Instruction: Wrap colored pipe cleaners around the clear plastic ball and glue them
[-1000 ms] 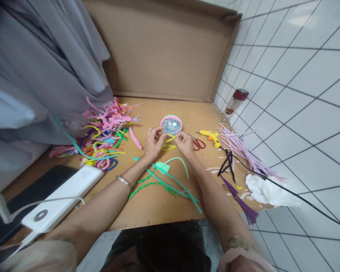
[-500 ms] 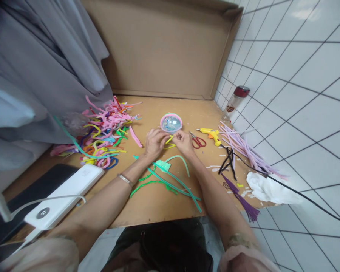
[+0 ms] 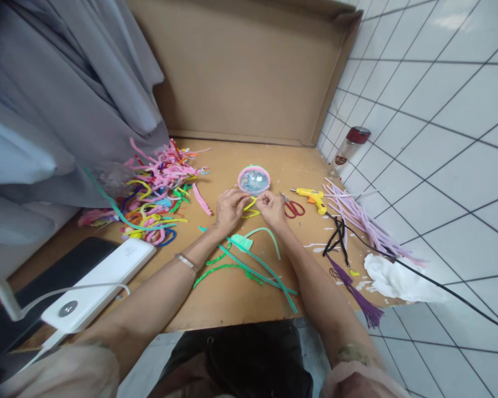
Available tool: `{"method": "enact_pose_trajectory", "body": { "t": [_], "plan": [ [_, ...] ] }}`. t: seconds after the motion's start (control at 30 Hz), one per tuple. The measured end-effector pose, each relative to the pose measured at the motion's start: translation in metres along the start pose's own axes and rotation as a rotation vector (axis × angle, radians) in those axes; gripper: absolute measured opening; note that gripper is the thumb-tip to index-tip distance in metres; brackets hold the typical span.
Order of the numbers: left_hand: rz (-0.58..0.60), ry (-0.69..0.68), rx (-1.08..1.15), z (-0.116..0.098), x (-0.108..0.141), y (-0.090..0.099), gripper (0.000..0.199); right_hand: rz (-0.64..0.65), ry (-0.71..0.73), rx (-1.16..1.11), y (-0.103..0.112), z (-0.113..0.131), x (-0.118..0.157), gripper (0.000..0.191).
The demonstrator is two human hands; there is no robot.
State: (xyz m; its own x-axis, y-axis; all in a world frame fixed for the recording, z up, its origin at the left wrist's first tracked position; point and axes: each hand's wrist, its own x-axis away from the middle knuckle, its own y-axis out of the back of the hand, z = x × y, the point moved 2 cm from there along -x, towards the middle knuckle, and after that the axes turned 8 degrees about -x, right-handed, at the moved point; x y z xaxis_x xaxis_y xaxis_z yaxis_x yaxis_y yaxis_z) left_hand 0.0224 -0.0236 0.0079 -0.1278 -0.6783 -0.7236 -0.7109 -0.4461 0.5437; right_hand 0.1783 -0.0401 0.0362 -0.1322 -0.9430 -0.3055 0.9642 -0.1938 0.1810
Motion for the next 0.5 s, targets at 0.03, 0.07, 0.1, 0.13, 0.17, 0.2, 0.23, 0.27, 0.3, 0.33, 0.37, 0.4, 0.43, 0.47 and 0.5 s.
{"method": "enact_pose_trajectory", "body": {
  "t": [0.03, 0.07, 0.1, 0.13, 0.17, 0.2, 0.23, 0.27, 0.3, 0.33, 0.37, 0.4, 0.43, 0.47, 0.5],
  "plan": [
    [-0.001, 0.005, 0.002, -0.0005, 0.0001, 0.0005, 0.023, 0.000, 0.003, 0.001, -0.0006, -0.0001, 0.0003, 0.008],
    [-0.001, 0.011, 0.005, -0.0013, 0.0002, 0.0009, 0.022, 0.001, 0.007, 0.003, -0.0009, 0.0000, 0.0004, 0.008],
    [0.002, 0.016, 0.010, -0.0023, 0.0003, 0.0011, 0.022, 0.001, 0.009, 0.006, -0.0009, 0.0002, 0.0005, 0.008],
    [0.004, 0.022, 0.019, -0.0034, 0.0003, 0.0013, 0.022, -0.001, 0.009, 0.007, -0.0004, 0.0004, 0.0003, 0.009],
    [0.002, 0.029, 0.034, -0.0045, 0.0003, 0.0015, 0.022, -0.006, 0.008, 0.006, 0.0004, 0.0007, 0.0000, 0.009],
    [-0.006, 0.041, 0.056, -0.0054, 0.0002, 0.0018, 0.021, -0.011, 0.004, 0.005, 0.0016, 0.0008, -0.0005, 0.010],
    [-0.016, 0.057, 0.082, -0.0059, 0.0001, 0.0021, 0.021, -0.018, -0.001, 0.003, 0.0029, 0.0008, -0.0011, 0.010],
    [-0.025, 0.079, 0.110, -0.0061, 0.0000, 0.0023, 0.021, -0.023, -0.006, 0.002, 0.0041, 0.0006, -0.0018, 0.011],
    [-0.031, 0.106, 0.136, -0.0058, -0.0001, 0.0025, 0.022, -0.029, -0.011, 0.002, 0.0053, 0.0005, -0.0023, 0.012],
    [-0.031, 0.133, 0.157, -0.0054, -0.0002, 0.0025, 0.022, -0.030, -0.015, 0.002, 0.0061, 0.0004, -0.0027, 0.013],
    [-0.025, 0.156, 0.174, -0.0049, -0.0003, 0.0023, 0.021, -0.030, -0.018, 0.002, 0.0067, 0.0002, -0.0029, 0.014],
    [-0.017, 0.173, 0.186, -0.0046, -0.0004, 0.0022, 0.020, -0.028, -0.020, 0.001, 0.0069, 0.0002, -0.0030, 0.014],
    [-0.012, 0.184, 0.196, -0.0045, -0.0004, 0.0021, 0.019, -0.029, -0.020, -0.002, 0.0070, 0.0002, -0.0029, 0.014],
    [-0.011, 0.190, 0.204, -0.0046, -0.0005, 0.0021, 0.018, -0.030, -0.021, -0.005, 0.0070, 0.0003, -0.0027, 0.014],
    [-0.013, 0.194, 0.211, -0.0050, -0.0005, 0.0022, 0.018, -0.033, -0.023, -0.006, 0.0070, 0.0004, -0.0025, 0.014]
  ]
}}
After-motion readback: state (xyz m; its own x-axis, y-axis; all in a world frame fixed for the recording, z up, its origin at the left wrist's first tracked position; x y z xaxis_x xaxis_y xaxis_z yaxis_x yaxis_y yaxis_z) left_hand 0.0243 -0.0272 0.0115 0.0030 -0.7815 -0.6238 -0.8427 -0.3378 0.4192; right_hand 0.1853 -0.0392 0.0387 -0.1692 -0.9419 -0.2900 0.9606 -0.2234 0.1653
